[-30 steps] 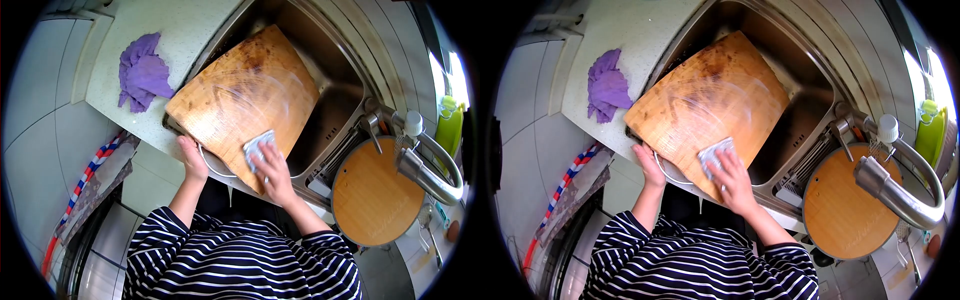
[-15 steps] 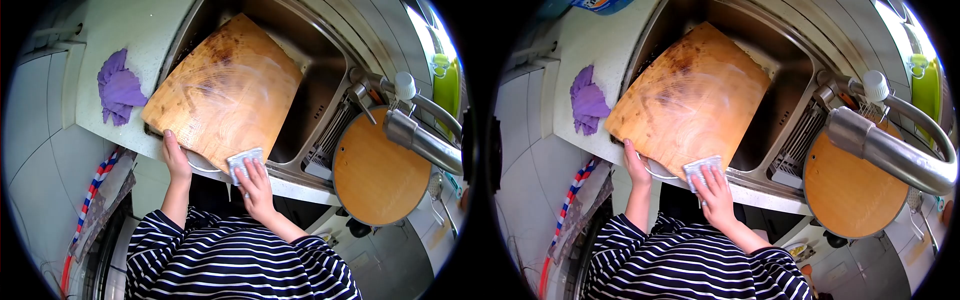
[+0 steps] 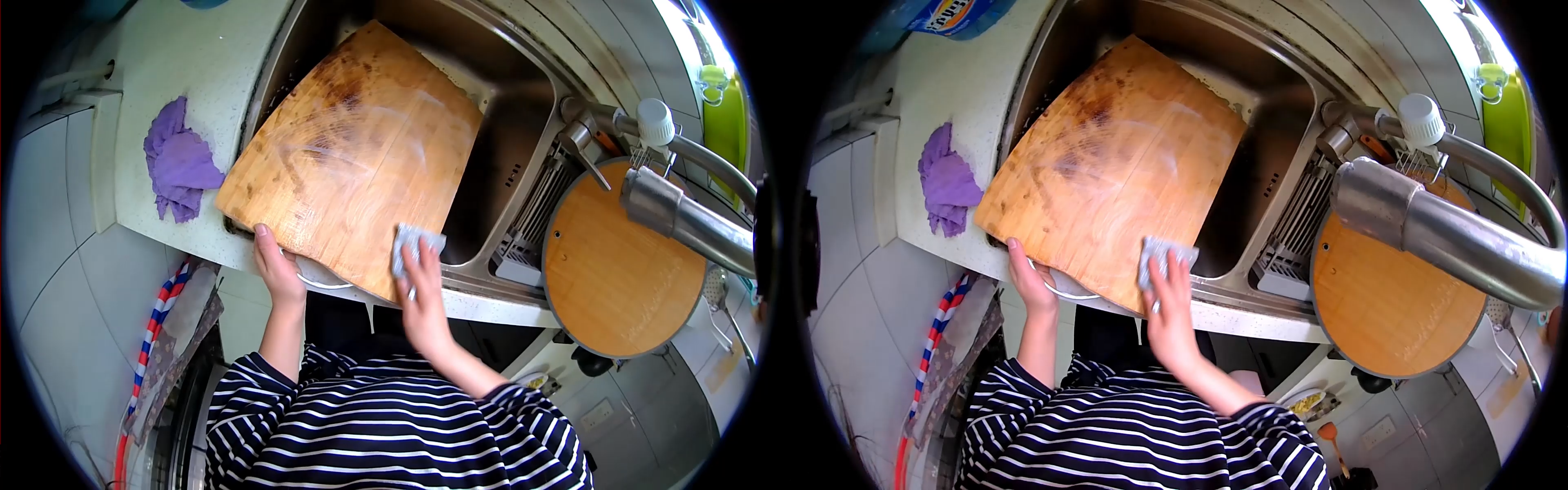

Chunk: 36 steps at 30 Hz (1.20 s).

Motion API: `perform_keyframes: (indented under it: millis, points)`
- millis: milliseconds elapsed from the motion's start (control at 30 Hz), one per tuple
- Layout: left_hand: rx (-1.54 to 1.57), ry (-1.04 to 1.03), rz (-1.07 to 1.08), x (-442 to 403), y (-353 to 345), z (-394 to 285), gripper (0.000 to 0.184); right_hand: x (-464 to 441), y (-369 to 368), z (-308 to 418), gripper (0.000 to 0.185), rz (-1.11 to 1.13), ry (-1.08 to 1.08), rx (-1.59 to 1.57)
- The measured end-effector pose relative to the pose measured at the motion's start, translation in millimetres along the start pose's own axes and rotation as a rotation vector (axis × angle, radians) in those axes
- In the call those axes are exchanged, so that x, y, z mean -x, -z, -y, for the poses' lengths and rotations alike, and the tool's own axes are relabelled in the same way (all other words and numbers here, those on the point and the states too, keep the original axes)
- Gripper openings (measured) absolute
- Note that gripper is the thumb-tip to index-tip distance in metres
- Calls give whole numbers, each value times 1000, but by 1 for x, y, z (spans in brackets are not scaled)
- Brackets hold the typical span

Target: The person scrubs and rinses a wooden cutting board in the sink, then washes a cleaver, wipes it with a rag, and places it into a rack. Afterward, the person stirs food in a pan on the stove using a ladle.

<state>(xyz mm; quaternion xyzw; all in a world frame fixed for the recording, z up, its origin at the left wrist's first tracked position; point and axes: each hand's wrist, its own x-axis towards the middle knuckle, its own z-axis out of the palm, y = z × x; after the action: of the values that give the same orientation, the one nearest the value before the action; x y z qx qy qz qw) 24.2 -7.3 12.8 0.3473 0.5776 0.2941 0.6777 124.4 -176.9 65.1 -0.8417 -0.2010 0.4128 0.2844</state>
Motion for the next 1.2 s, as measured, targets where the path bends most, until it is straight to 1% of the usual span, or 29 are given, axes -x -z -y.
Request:
perform_keyframes:
  millis: [100,133,200,267,333,400,433,467,533,600,667,700,767,833,900,933,1033,1067,1100,1133,1200]
  points:
    - [-15,-3,-14,1,-3,-2,59,16,-1,12,51,59,17,-21]
    - [-20,-2,-5,0,-1,-2,60,8,-2,9,50,8,17,11]
    - [-22,-6,6,0,0,-1,60,-28,-5,-11,50,-91,17,75]
    - [-18,-18,12,0,0,0,60,-89,1,-55,48,-262,80,19]
    - [-8,-10,15,0,0,-1,58,-150,20,-66,47,-360,-138,-135]
    - [-11,-6,5,0,0,-1,57,-187,32,-83,46,-383,-112,-175]
    - [-19,-7,-8,0,-1,-2,57,-186,27,-83,45,-409,-109,-94]
    - [-25,-6,-23,1,-2,-2,57,-174,20,-85,44,-404,-61,39]
    - [-27,1,-2,0,1,-1,58,-130,14,-61,46,-361,38,111]
    - [-36,9,17,0,4,0,58,-88,7,-46,49,-253,56,168]
    - [-53,11,33,0,5,-1,58,-72,9,-31,49,-200,48,169]
    - [-48,16,10,1,3,-2,58,-77,9,-34,49,-218,65,195]
    - [-39,0,1,0,1,-1,58,-102,8,-47,49,-254,100,242]
    - [-49,8,-9,1,0,-2,58,-147,20,-64,47,-302,149,269]
    - [-78,40,-18,2,1,-4,58,-198,28,-82,43,-420,194,295]
    - [-75,19,-16,2,1,-3,57,-221,31,-91,42,-465,203,329]
    - [-57,-21,-15,3,-2,-2,55,-283,43,-124,41,-527,144,349]
    - [-45,-23,-23,3,-5,-3,56,-296,50,-125,41,-508,68,340]
    - [-30,-27,-31,3,-7,-4,56,-309,58,-125,40,-478,50,308]
    - [-28,-27,-15,2,-6,-2,56,-317,62,-125,40,-447,31,275]
    - [-32,-21,21,2,1,0,58,-313,57,-123,40,-483,33,284]
